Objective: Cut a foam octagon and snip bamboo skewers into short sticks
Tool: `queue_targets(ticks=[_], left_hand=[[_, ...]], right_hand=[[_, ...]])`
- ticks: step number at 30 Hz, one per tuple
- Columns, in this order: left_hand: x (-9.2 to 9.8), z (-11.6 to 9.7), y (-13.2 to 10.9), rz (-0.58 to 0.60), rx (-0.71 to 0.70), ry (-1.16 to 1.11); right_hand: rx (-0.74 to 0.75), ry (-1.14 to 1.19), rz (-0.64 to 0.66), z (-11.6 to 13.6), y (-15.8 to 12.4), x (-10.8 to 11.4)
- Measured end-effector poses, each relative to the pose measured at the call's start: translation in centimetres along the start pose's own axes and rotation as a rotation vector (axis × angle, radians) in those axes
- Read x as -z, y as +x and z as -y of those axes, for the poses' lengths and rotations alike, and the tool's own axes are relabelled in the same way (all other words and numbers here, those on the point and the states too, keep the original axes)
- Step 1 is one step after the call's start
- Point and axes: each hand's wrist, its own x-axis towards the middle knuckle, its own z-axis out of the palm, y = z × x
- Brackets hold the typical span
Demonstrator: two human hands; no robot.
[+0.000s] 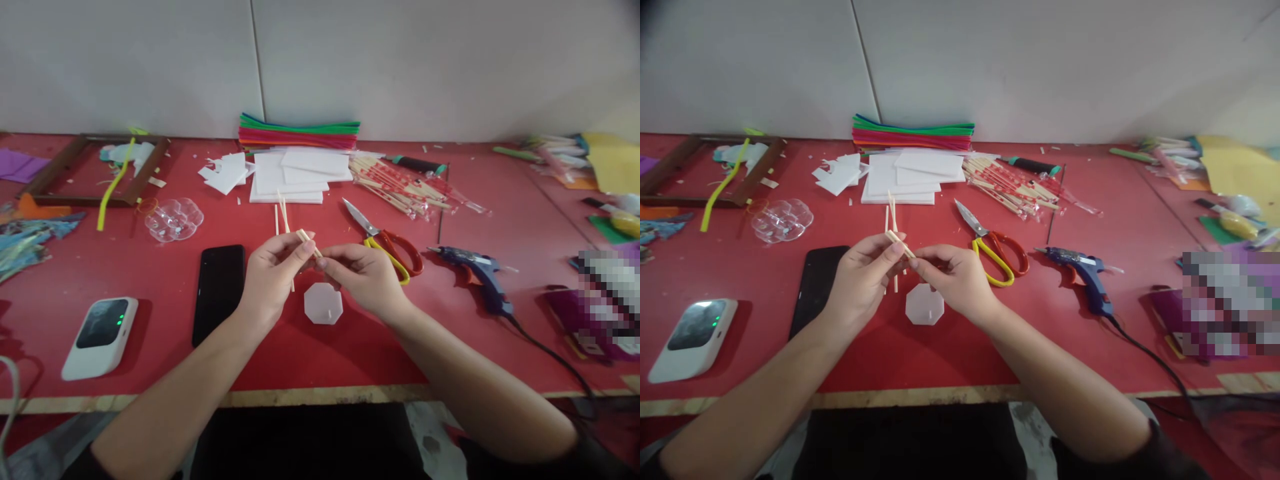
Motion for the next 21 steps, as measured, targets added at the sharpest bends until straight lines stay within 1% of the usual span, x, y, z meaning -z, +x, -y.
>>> queue_targets(ticks=[9,16,21], left_hand=[[0.02,-0.01,0.04,-0.034,-0.003,0.024],[-0.14,-0.18,-0.06,-0.056,0.010,0.040],[-0.09,-0.11,0.23,-0.027,0.072,-0.046]], right_hand=[[-0.124,0.144,0.016,-0.01,0.34,0.24],[-0.127,0.153,0.022,0.08,0.47,0.21],[-0.159,0.151,0.056,0.49,0.66,0.43]])
